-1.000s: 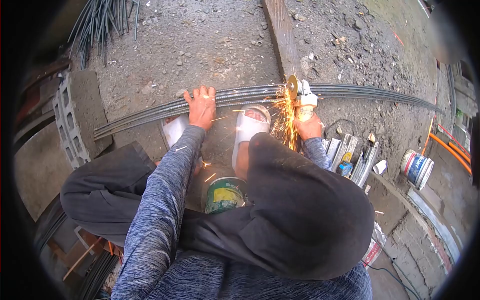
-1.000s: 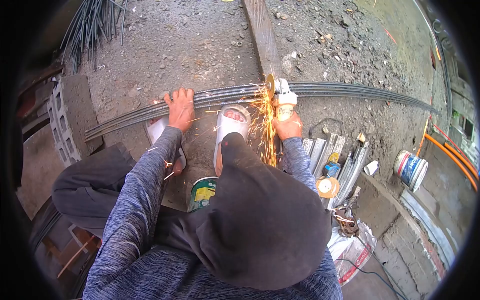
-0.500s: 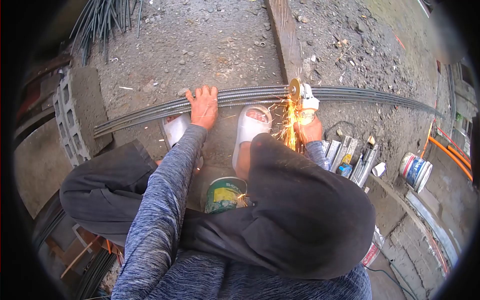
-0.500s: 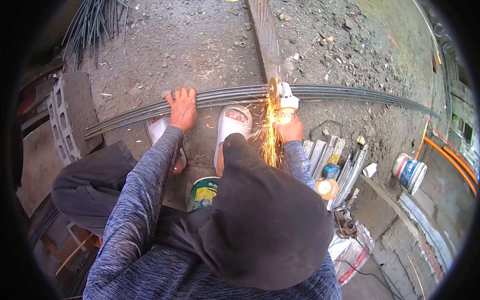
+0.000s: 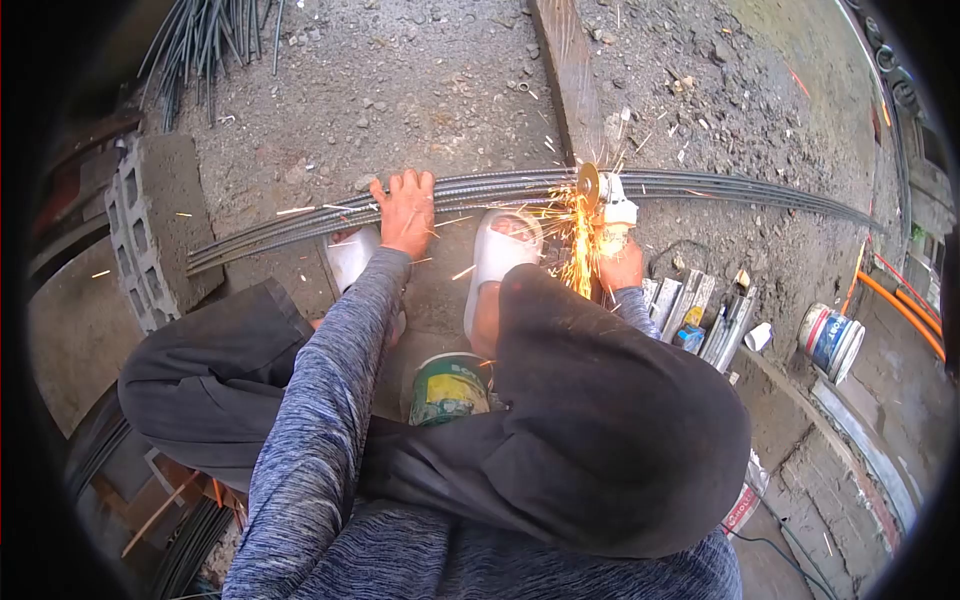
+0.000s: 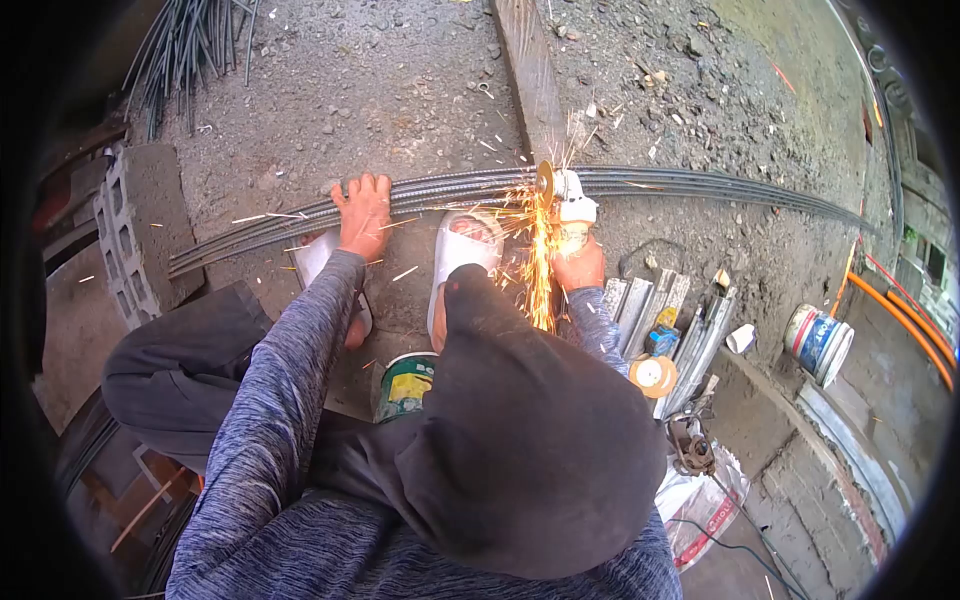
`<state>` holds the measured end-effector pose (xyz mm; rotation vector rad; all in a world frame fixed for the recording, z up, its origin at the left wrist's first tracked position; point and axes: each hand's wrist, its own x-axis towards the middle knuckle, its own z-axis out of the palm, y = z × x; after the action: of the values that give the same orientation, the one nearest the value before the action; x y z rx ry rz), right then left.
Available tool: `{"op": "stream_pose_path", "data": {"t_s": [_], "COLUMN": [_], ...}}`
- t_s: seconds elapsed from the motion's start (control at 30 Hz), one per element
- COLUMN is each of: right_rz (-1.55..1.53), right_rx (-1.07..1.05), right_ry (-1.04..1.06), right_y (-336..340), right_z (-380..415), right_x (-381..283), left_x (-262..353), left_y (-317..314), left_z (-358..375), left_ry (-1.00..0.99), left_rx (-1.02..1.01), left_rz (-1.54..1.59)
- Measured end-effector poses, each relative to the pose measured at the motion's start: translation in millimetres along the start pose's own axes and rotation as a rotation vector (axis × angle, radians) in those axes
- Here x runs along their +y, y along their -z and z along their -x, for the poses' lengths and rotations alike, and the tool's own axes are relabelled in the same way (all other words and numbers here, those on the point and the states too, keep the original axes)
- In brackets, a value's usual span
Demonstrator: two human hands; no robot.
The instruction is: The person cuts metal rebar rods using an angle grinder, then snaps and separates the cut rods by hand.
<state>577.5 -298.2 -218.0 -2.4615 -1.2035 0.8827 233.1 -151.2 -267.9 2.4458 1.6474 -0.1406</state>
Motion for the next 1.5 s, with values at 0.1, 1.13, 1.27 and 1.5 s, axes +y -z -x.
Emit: {"op": "stream_pose_path", "data": {"t_s": [0.1, 1.13, 1.27, 1.5], "right_rz": [-0.020, -0.055, 0.027, 0.072], "right_rx": [0.003, 0.040, 0.050, 0.026], "right_ry": [-0.073, -0.144, -0.137, -0.201], "right_y": [-17.1, -6.4, -6.9, -11.4], "right_z": [-3.5, 13.5, 15.3, 3.4], "right_x": [27.7, 5.3, 7.6, 9.2], "left_x": [-0.9, 1.6, 1.4, 0.6], "left_y": [-4.9, 8.5, 9.7, 7.0], "left_z": [-0.2, -0.9, 0.1, -0.4], "left_ry": [-0.001, 0.013, 0.009, 0.014], "left_rx": [0.001, -0.056, -0.042, -0.033], "left_rz": [-0.013, 0.052, 0.052, 0.051]}}
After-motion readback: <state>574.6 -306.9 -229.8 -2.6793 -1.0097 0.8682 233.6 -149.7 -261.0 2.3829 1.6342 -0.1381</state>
